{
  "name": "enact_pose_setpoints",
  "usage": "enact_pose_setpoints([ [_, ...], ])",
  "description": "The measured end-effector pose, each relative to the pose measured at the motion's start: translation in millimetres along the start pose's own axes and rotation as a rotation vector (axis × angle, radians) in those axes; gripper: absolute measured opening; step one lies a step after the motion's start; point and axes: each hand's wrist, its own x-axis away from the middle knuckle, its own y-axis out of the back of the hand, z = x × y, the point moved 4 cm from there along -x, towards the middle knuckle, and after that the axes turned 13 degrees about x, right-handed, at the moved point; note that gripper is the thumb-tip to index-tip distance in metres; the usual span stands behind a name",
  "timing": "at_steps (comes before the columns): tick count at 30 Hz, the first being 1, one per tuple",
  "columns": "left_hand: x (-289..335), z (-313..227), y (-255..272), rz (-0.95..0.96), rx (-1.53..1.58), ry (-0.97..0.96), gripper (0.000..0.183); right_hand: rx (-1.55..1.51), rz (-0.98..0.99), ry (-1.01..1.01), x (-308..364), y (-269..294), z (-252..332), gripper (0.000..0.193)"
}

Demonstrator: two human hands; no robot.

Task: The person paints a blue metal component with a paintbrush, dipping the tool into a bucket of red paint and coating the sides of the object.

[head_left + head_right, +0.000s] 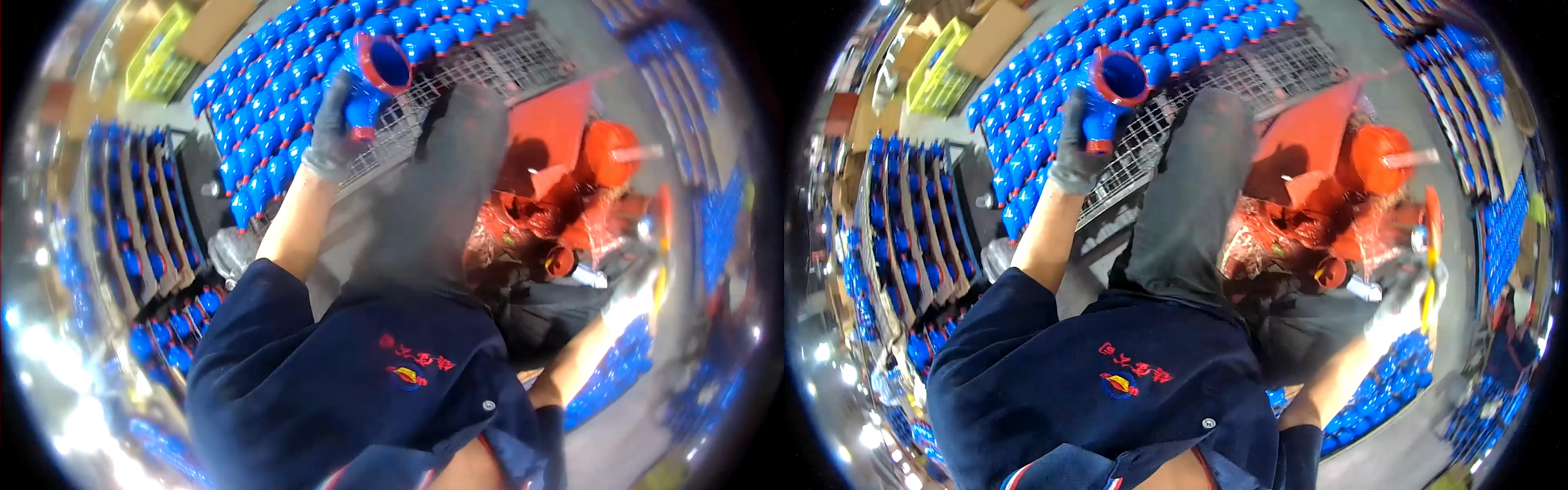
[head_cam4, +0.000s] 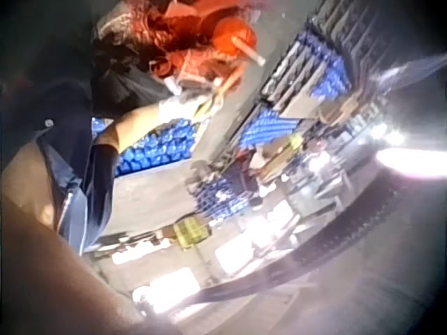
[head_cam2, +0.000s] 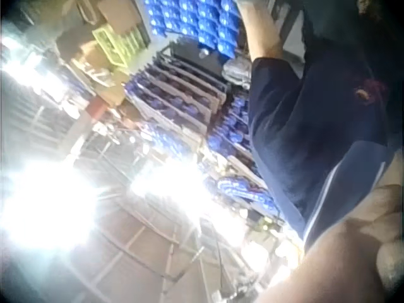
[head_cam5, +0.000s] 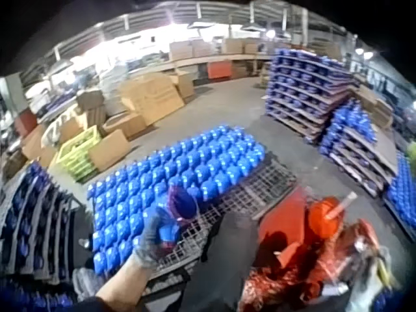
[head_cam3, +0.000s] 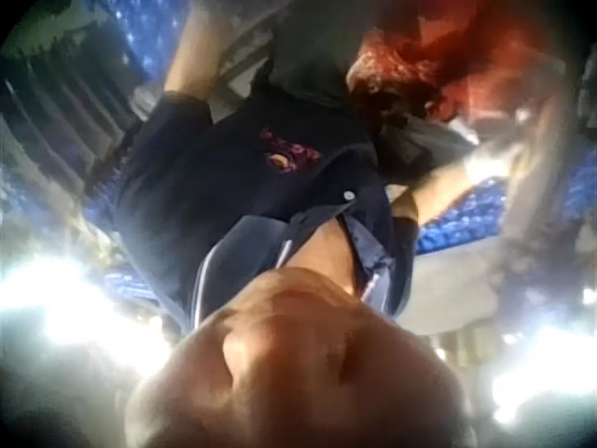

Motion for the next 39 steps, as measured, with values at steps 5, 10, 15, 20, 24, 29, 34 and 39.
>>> enact_pose_setpoints([
  [5,-11.2,7.0,186.5,-0.549,-1.175,0.157,0.096,0.374,-0.128,-0.038,-0.4,15.3,9.3,0.024],
  [10,-34.3,5.9,225.4,-0.579,-1.942,0.105,0.070,0.484,-0.225,0.022,-26.6,39.3,18.2,0.022],
  [15,-41.6,-1.7,233.4,-0.575,-2.125,0.110,0.063,0.543,-0.236,0.347,-42.2,69.1,8.3,0.036],
  [20,-54.0,5.4,233.2,-0.436,-2.224,0.067,0.070,0.738,-0.235,0.266,-15.2,125.0,1.8,0.036],
  [24,-59.5,21.7,274.0,-0.213,-2.417,-0.163,0.071,0.775,-0.159,0.113,18.5,173.5,-37.1,0.039],
  [29,-49.8,49.9,243.2,-0.093,-2.424,-0.116,0.064,0.395,0.000,0.127,19.8,172.7,-75.2,0.024],
  [34,-58.4,35.0,193.8,-0.017,-2.472,-0.233,0.057,0.713,0.147,-0.123,108.1,160.2,-237.8,0.026],
  [39,-62.9,3.8,127.7,0.064,-2.479,-0.456,0.051,1.215,0.330,-0.109,127.6,80.5,-338.2,0.015],
])
